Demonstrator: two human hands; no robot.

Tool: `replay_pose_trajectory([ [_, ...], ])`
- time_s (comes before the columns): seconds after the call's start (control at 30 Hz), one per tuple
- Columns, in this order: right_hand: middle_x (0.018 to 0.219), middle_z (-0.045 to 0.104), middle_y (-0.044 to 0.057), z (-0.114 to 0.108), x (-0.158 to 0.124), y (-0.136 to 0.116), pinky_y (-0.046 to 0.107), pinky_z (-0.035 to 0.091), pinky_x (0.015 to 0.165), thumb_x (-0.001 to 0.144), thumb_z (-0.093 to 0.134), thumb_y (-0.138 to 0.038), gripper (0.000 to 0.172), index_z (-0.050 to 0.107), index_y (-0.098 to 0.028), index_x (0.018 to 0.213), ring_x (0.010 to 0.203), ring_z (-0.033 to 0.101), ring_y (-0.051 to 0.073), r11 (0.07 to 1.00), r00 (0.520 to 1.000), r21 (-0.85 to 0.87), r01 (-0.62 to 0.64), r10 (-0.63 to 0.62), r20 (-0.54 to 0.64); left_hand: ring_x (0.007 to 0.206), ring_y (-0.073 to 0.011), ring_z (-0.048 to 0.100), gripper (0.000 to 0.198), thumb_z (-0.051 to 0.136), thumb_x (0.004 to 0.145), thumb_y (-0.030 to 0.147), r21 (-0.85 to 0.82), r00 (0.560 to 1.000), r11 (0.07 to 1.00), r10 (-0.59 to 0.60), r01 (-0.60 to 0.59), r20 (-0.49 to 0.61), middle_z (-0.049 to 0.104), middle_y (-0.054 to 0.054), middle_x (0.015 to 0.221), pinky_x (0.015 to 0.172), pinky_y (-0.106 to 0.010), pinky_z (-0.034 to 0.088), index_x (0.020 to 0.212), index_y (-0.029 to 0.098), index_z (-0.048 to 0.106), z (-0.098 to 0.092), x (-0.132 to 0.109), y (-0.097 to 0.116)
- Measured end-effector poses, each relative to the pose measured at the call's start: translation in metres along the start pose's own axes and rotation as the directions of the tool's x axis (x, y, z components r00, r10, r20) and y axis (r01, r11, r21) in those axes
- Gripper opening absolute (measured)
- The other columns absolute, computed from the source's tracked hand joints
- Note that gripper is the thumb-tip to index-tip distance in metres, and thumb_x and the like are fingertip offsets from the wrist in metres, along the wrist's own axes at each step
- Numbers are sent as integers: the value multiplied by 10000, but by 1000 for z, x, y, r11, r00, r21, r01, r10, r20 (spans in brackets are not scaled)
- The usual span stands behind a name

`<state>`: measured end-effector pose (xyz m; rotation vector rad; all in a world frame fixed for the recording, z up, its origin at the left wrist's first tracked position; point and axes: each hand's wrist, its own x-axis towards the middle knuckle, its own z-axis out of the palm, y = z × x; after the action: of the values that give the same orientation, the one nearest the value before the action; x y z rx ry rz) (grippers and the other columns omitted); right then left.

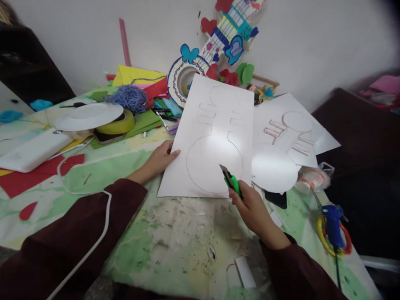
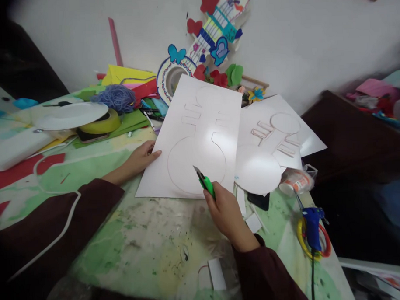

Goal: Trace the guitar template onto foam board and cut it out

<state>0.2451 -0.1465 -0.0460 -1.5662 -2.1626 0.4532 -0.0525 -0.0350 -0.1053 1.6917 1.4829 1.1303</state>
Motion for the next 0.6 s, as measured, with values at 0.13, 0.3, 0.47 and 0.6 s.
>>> replay_pose_trajectory([
  [0.13, 786, 643, 55, -3, -11, 11, 263, 309, 567, 907, 392, -284, 189, 536, -194, 989, 669, 573, 189, 962, 987, -251, 111, -78, 138, 896, -247, 578, 588, 574, 779, 391, 98, 999, 995, 3, 1, -39, 615, -110, 1019, 809, -391, 451, 1293, 143, 433, -4, -7, 8],
  [0.3, 805, 654, 74, 8, -23, 16, 273, 301, 577, 915, 423, -286, 159, 551, -194, 935, 693, 588, 201, 900, 961, -386, 203, -106, 256, 999, -299, 562, 587, 604, 755, 395, -1, 997, 997, -75, 75, 16, 599, -132, 1116, 894, -452, 420, 1267, 137, 475, 9, -15, 8],
  [0.47, 739, 636, 67, 23, -26, 12, 272, 261, 529, 895, 448, -261, 117, 545, -195, 887, 623, 567, 190, 861, 963, -477, 175, -49, 265, 1038, -319, 545, 522, 593, 767, 405, -28, 992, 992, -126, 126, 17, 591, -140, 1147, 916, -469, 408, 1201, 120, 536, 15, -14, 3],
  [0.6, 734, 624, 60, 28, -22, 11, 278, 227, 505, 889, 439, -220, 99, 533, -196, 909, 595, 554, 184, 807, 951, -543, 233, -72, 302, 1030, -322, 549, 528, 602, 766, 388, -74, 994, 991, -108, 109, 15, 593, -137, 1137, 920, -487, 407, 1209, 110, 530, 16, -12, 0],
])
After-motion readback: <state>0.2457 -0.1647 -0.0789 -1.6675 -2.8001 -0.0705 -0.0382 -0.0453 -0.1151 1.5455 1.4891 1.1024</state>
